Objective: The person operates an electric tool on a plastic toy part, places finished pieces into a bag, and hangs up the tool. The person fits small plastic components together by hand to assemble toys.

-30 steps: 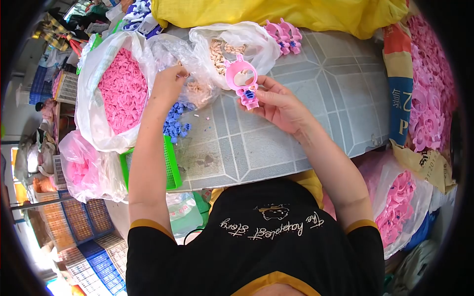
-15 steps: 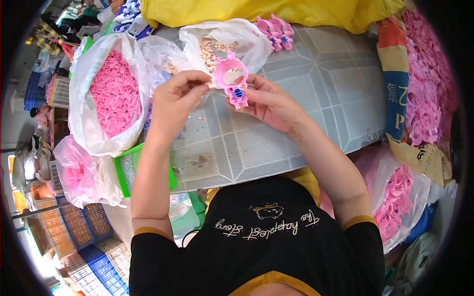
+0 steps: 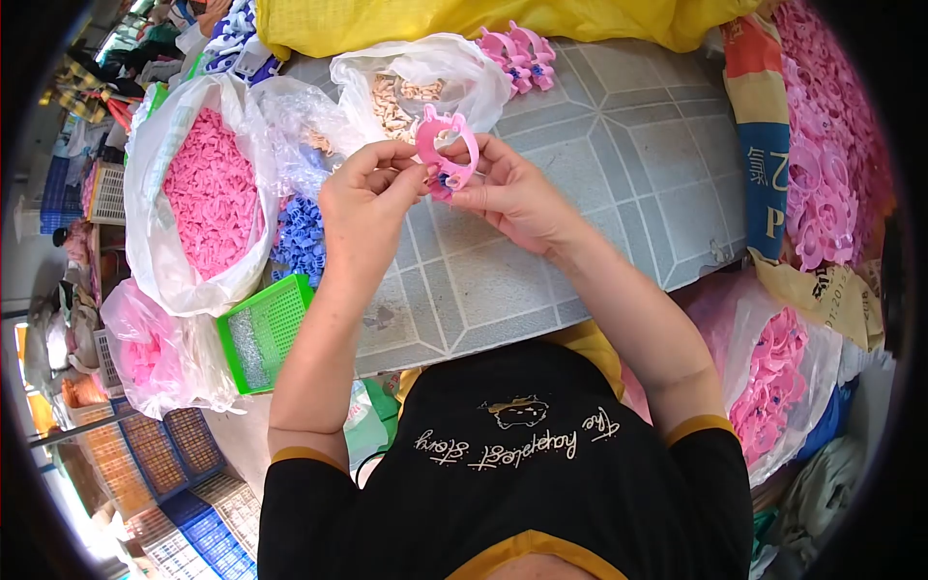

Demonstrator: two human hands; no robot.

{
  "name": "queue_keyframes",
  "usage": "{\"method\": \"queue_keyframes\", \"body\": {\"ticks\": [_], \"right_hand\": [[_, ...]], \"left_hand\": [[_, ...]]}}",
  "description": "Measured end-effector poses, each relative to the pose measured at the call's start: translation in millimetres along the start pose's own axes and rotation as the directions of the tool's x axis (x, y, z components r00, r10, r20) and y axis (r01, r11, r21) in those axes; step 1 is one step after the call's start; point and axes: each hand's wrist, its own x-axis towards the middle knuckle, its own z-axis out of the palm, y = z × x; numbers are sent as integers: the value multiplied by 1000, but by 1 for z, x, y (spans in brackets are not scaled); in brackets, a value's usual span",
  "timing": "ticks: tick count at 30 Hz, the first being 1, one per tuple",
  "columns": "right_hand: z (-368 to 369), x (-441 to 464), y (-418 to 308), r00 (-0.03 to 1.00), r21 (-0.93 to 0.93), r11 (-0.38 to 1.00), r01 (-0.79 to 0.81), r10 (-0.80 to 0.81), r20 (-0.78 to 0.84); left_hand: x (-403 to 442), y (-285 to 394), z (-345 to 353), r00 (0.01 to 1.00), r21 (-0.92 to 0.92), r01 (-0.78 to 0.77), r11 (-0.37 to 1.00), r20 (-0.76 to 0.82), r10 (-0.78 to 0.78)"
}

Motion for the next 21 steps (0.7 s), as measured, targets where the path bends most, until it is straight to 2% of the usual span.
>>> {"method": "queue_keyframes", "body": {"ticks": [2,7,10,13,16,21], "right_hand": [[0,1,5,998,-39,997,63,-63,-17],[1,-1,1,999,-35,999,37,-38,-39],[-3,-1,-1,999,40,999,7,-5,-52],[-4,-1,-3,999,55,998,-5,8,-51],[-3,-1,-2,999,59,998,-28,30,-36],[-5,0,-2,998,46,998,-49,50,-29]], "left_hand": [[1,-1,2,999,-38,32,999,-9,-32],[3,-2,4,996,-58,82,995,22,-81],[-1,0,1,999,48,9,999,30,-10],[-6,5,-3,937,295,-349,889,140,321],[-3,6,-13,823,533,-565,629,309,477],[-1,5,-14,843,519,-535,667,287,454]]}}
